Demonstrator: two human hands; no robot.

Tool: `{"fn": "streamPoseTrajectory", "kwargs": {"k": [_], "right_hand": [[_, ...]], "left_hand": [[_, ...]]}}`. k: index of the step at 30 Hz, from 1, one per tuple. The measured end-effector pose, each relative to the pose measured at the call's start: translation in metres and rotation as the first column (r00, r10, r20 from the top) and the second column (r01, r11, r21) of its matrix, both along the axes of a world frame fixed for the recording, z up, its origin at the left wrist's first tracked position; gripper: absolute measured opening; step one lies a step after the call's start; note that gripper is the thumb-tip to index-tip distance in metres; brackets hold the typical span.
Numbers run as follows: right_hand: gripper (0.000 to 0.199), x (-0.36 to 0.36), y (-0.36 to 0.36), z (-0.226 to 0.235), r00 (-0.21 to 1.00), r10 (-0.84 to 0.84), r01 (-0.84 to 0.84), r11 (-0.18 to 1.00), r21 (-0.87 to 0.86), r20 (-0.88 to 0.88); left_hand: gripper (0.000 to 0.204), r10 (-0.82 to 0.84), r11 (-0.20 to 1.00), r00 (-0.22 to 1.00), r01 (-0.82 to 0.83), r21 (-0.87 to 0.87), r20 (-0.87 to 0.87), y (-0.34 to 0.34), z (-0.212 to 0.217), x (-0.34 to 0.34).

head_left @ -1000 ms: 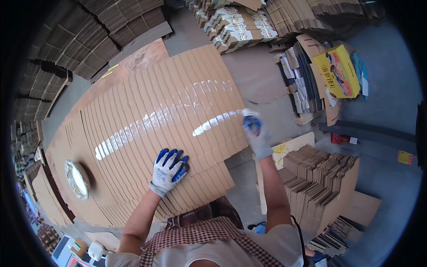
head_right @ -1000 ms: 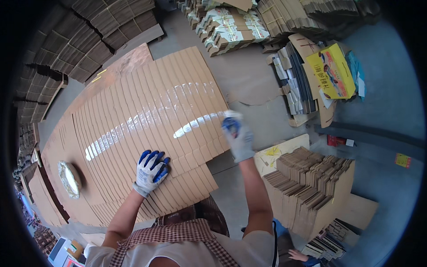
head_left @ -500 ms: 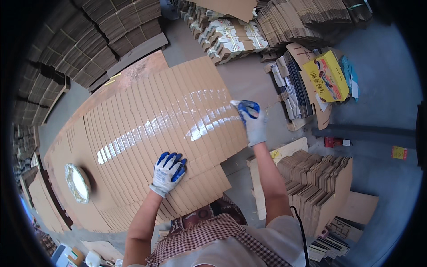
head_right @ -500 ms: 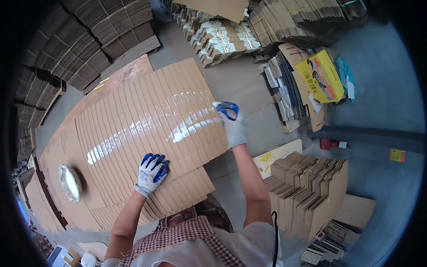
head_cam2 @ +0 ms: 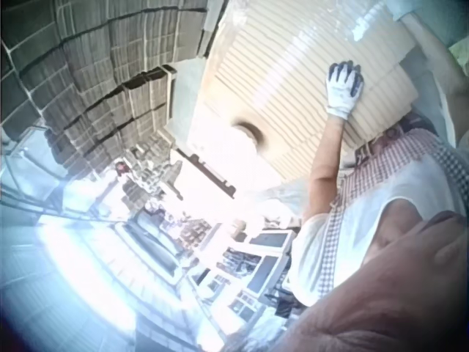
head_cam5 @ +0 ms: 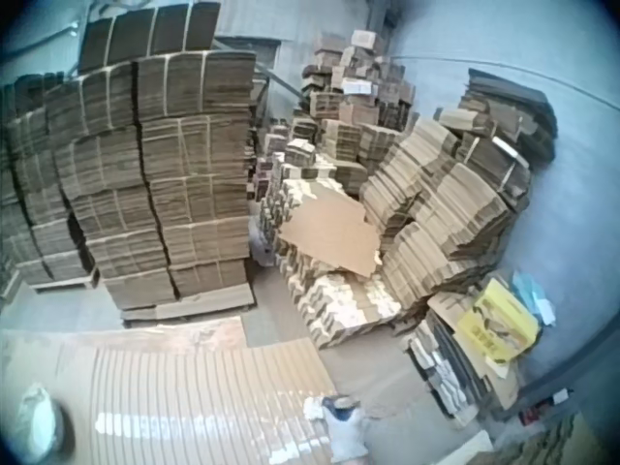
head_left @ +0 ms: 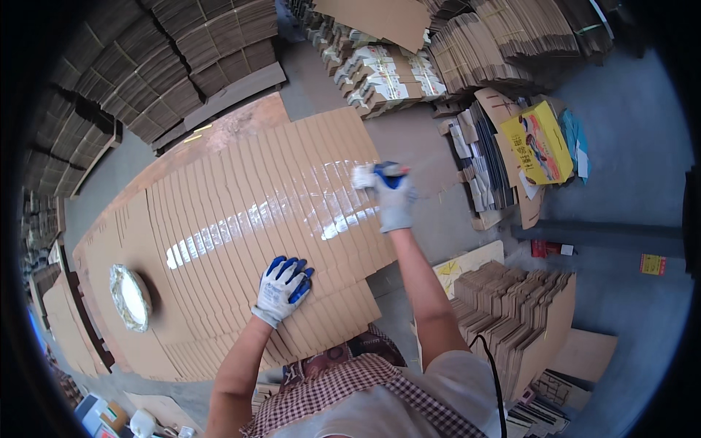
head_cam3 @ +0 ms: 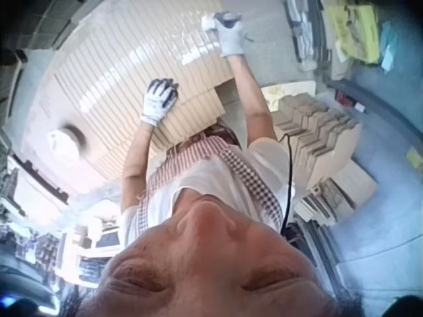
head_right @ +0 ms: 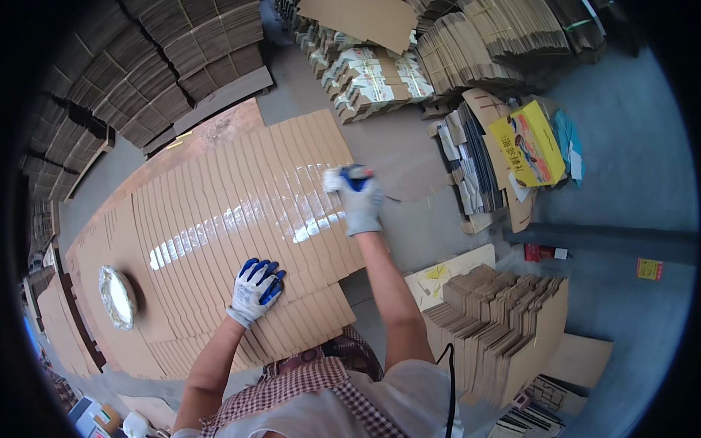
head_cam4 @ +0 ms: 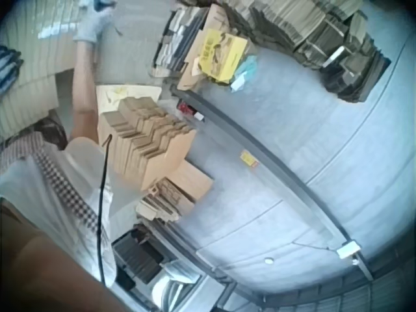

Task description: The person aligns a large flat cardboard sheet on a workbench, then uses a putty knife to scoop white paste from a foil-wrapped container and spreads it evenly across the cardboard surface. The person repeatedly dips the tool and continues spreading the paste over a large area of the sheet.

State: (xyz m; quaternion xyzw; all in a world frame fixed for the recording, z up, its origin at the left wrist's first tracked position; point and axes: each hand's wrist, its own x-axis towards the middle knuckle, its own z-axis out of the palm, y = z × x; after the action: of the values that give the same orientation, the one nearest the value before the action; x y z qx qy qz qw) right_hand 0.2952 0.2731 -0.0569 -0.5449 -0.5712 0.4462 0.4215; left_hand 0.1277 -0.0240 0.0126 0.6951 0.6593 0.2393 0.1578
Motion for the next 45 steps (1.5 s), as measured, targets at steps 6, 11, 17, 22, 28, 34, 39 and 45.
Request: {"fn": "streamPoseTrajectory", "kwargs": {"k": [6,11,17,22,28,34,39,45], "right_hand": [[0.051,-0.056,0.005,0.037,0.903,0.293,-0.265,0.956,-0.13,0.315],[0.035,-0.028,0.041,0.033,0.975,0.024,-0.071,0.976,0.204,0.22],[0.036,-0.042,0.042,0.02,0.836,0.044,-0.239,0.927,0.29,0.547],[0.042,-0.024,-0.004,0.073,0.917,0.109,-0.157,0.983,0.096,0.385],[0.038,0.055,-0.048,0.047,0.662,0.229,-0.426,0.899,0.107,0.713],[0.034,0.055,-0.123,0.07,0.726,0.422,-0.642,0.699,0.315,0.543],[0.038,0.088,-0.097,0.038,0.384,0.285,-0.637,0.771,0.028,0.878],[0.03,0.054,-0.16,0.061,0.575,0.44,-0.771,0.574,0.277,0.689]], "left_hand": [[0.033,0.003,0.999,1.0,-0.003,-0.035,-0.013,-0.006,0.002,-0.002],[0.032,0.032,0.999,0.999,-0.033,-0.041,-0.021,-0.015,-0.004,-0.005],[0.032,0.007,0.999,1.0,-0.007,-0.047,-0.005,-0.005,0.001,-0.001],[0.035,0.025,0.999,1.0,-0.025,-0.048,-0.004,-0.015,-0.002,-0.006],[0.034,0.006,0.999,1.0,-0.008,-0.049,-0.024,-0.01,0.0,-0.002],[0.036,-0.003,1.0,0.999,0.002,-0.011,-0.053,-0.01,-0.004,0.0],[0.036,-0.002,1.0,0.999,0.001,-0.022,-0.054,-0.012,-0.002,-0.001],[0.036,-0.004,1.0,0.999,0.003,-0.009,-0.053,-0.013,-0.005,0.002]]}}
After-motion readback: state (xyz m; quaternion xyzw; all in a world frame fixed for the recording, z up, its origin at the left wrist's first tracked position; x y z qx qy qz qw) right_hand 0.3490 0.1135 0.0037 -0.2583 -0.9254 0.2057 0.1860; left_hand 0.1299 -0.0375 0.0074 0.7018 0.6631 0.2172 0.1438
